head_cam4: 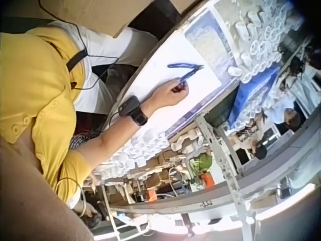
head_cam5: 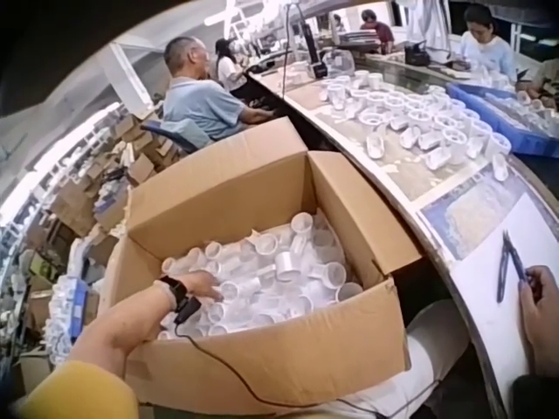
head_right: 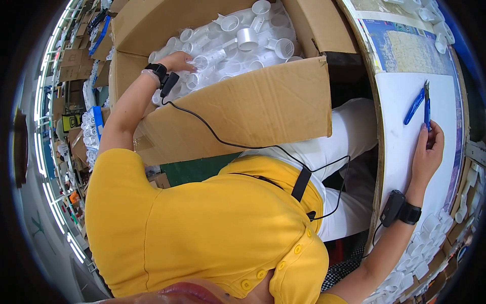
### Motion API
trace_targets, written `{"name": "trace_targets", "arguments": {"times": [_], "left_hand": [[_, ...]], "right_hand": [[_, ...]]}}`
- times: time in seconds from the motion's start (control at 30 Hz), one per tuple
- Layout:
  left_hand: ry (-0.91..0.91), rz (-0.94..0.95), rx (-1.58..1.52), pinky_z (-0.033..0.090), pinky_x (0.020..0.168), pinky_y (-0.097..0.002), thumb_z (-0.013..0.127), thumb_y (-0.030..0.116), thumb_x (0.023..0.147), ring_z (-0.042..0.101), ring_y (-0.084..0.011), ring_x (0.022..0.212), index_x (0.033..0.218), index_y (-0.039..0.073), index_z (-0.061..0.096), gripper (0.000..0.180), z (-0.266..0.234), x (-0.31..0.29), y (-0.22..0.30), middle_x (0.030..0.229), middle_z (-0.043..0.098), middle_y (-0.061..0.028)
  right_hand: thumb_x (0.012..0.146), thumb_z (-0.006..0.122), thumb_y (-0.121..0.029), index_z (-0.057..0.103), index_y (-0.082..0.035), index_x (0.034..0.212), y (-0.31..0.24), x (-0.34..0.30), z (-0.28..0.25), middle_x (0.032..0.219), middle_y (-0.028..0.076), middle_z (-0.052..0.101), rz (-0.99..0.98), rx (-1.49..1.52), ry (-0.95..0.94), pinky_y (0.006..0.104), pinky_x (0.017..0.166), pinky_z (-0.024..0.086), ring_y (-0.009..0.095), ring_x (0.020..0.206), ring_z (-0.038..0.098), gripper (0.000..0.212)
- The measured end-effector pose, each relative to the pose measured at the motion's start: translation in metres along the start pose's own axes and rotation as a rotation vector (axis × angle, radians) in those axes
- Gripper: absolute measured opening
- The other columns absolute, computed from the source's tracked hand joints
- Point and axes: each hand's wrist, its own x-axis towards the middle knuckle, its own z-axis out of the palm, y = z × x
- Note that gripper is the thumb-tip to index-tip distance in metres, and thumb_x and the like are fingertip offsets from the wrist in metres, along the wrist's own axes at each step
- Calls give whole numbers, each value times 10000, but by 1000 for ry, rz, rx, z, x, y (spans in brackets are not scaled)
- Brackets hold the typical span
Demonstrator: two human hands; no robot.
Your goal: The person assembles a fan by threading wires through a white plastic housing, fitting a motor into it, and pressing a cap onto the assembly. The completed unit is then placed into a cardboard box with others.
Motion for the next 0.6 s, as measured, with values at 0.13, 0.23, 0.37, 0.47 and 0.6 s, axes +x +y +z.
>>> {"name": "trace_targets", "arguments": {"times": [0.13,0.23,0.37,0.47,0.6], "left_hand": [[89,39,-272,448,894,-365,677,392,735,578,-338,1049,1130,29,615,540,-7,-9,-15,1117,615,-210],[210,65,-335,446,897,-365,663,374,747,577,-344,1049,1123,22,611,517,-15,-13,-18,1104,616,-217],[411,35,-217,447,892,-367,650,353,751,581,-348,1035,1128,9,594,513,-21,-15,-15,1088,617,-228],[489,-35,-158,449,888,-369,645,339,748,584,-347,1027,1134,-5,581,521,-20,-13,-10,1077,618,-231],[504,-77,-364,456,871,-378,680,357,727,589,-353,1009,1149,-21,561,580,-16,-11,-7,1069,618,-238]], "right_hand": [[923,586,-195,600,-31,1123,4,1,1,779,-19,510,-16,22,-6,185,626,371,64,686,425,259],[921,589,-194,602,-30,1117,2,0,1,788,-18,522,-11,36,-8,186,628,374,62,690,430,256],[921,589,-195,603,-30,1114,2,0,0,791,-16,528,-9,42,-8,187,630,375,63,691,431,254],[920,590,-196,603,-29,1113,1,0,0,794,-14,530,-8,32,-5,187,632,376,65,692,430,255],[910,597,-206,612,-39,1107,-1,1,1,796,-4,553,-21,38,1,192,630,389,70,693,444,258]]}}
